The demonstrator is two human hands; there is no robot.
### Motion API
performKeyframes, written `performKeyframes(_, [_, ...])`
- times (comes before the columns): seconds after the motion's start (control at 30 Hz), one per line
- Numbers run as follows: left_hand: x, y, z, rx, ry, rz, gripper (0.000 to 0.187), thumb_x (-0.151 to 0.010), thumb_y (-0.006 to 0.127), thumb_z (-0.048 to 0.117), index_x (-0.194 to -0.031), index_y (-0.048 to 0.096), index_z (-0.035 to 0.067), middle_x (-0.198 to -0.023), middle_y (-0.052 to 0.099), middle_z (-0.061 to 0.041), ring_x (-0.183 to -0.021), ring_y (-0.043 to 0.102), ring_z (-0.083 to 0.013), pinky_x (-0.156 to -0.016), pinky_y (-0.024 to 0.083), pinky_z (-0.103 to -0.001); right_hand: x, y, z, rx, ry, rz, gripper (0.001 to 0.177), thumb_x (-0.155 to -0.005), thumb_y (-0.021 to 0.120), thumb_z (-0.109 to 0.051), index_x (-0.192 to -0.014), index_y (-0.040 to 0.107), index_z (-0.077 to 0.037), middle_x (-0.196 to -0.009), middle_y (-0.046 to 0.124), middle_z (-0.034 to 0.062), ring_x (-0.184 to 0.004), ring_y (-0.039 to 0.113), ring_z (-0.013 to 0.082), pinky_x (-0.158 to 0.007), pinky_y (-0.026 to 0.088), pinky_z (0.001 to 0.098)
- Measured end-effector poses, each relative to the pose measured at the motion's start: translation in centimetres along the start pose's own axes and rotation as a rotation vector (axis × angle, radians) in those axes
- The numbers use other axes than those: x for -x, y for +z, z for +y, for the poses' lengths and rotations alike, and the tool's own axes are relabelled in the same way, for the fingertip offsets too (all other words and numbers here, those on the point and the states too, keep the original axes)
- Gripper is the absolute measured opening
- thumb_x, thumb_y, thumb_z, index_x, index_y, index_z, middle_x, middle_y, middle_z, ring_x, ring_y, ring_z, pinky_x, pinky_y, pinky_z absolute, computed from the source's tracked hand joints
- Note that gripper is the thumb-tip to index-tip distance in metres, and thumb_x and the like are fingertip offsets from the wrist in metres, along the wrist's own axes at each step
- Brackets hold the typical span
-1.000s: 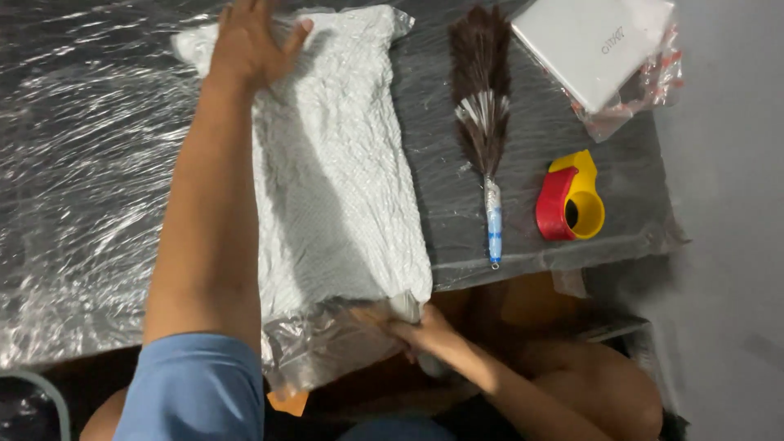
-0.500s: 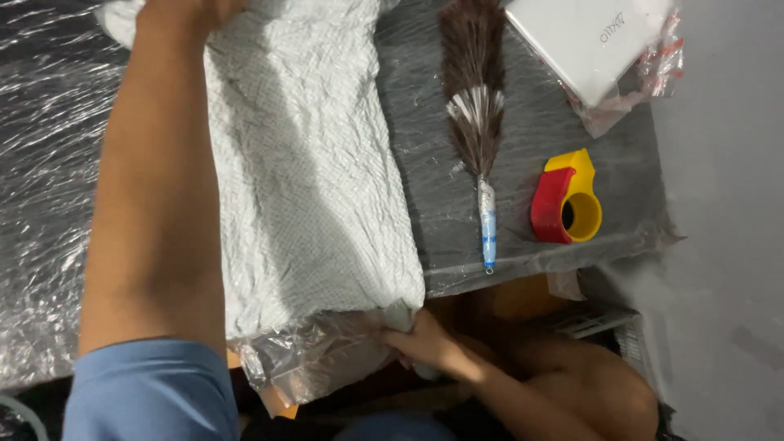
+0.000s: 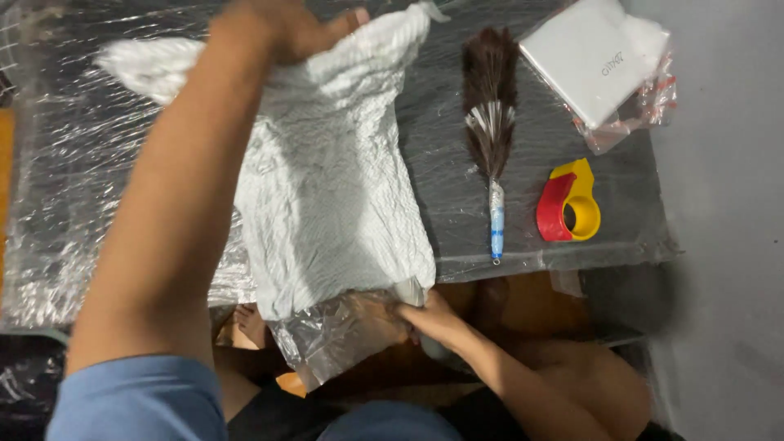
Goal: Compressing a pillow in a plastic bag using a vacuum hose and then rolling and taping it for storage or shipping.
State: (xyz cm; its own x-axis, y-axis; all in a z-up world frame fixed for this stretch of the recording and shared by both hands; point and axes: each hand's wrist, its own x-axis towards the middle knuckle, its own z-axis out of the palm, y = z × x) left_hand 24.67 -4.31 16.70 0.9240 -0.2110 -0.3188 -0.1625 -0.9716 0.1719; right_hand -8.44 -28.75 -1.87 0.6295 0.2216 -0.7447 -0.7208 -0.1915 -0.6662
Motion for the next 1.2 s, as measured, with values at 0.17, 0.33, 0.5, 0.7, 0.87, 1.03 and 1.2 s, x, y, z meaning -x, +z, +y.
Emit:
performKeyframes(0.17, [3.4, 3.6, -0.2, 0.037, 0.086, 0.06, 0.092, -0.09, 0.011, 0.082, -0.149, 0.055, 0.027, -0.135, 0.063, -0.017, -0.124, 0.056, -0.0485, -0.103, 0.042, -0.067, 0.2, 0.1, 0.1, -0.004, 0.068, -0.01, 0.024, -0.083, 0.073, -0.016, -0.094, 0.072, 0.005, -0.065, 0.062, 0.0101, -0.048, 0.054, 0.0163, -0.042, 0.043, 0.0276])
performKeyframes(0.33, [4.7, 7.1, -1.2, -0.076, 0.17, 0.277, 0.111, -0.083, 0.023, 0.096, -0.158, 0.043, 0.016, -0.127, 0.068, -0.021, -0.089, 0.073, -0.0408, -0.075, 0.057, -0.05, -0.2, 0.0, 1.0, -0.061, 0.106, 0.013, 0.036, -0.085, 0.076, -0.018, -0.105, 0.062, 0.009, -0.063, 0.057, 0.0094, -0.043, 0.05, 0.0168, -0.037, 0.039, 0.029])
performKeyframes(0.5, [7.3, 10.0, -0.1, -0.248, 0.189, 0.498, 0.099, -0.095, 0.04, 0.09, -0.154, 0.043, 0.01, -0.119, 0.07, -0.018, -0.079, 0.071, -0.0306, -0.066, 0.059, -0.041, -0.3, 0.0, 1.1, -0.039, 0.108, -0.007, 0.04, -0.087, 0.074, -0.018, -0.11, 0.054, 0.008, -0.065, 0.056, 0.0088, -0.043, 0.05, 0.0167, -0.037, 0.039, 0.029])
performKeyframes(0.7, [10.7, 13.5, 0.8, -0.258, 0.26, 0.77, 0.091, -0.09, 0.077, 0.061, -0.151, 0.042, 0.003, -0.134, 0.062, -0.018, -0.111, 0.064, -0.0312, -0.099, 0.048, -0.041, 0.0, 0.0, 0.8, -0.082, 0.056, -0.052, 0.022, -0.09, 0.071, -0.012, -0.098, 0.062, 0.007, -0.06, 0.054, 0.008, -0.04, 0.048, 0.0165, -0.036, 0.038, 0.0292])
performKeyframes(0.87, [10.4, 16.2, 0.0, -0.186, 0.303, 0.813, 0.099, -0.076, 0.09, 0.045, -0.15, 0.042, 0.0, -0.139, 0.057, -0.023, -0.127, 0.057, -0.0385, -0.111, 0.039, -0.047, 0.7, 0.3, 0.0, -0.018, 0.083, -0.044, 0.026, -0.091, 0.069, -0.015, -0.104, 0.062, 0.007, -0.061, 0.054, 0.0082, -0.043, 0.05, 0.0162, -0.038, 0.039, 0.028])
performKeyframes(1.03, [7.1, 17.5, -1.1, -0.251, 0.24, 0.755, 0.1, -0.082, 0.083, 0.058, -0.151, 0.04, -0.001, -0.139, 0.057, -0.021, -0.126, 0.056, -0.0359, -0.11, 0.038, -0.046, 0.6, 0.5, -0.1, -0.021, 0.117, -0.048, 0.026, -0.092, 0.071, -0.016, -0.102, 0.06, 0.005, -0.061, 0.055, 0.007, -0.043, 0.05, 0.0148, -0.038, 0.04, 0.0268])
performKeyframes(1.2, [4.5, 16.7, -1.6, -0.255, 0.221, 0.785, 0.089, -0.092, 0.076, 0.062, -0.145, 0.045, -0.002, -0.12, 0.063, -0.017, -0.104, 0.06, -0.0287, -0.1, 0.044, -0.041, 0.4, 0.4, -0.2, -0.077, 0.094, -0.055, 0.025, -0.091, 0.071, -0.013, -0.104, 0.062, 0.006, -0.062, 0.055, 0.0082, -0.043, 0.048, 0.0147, -0.038, 0.039, 0.0272])
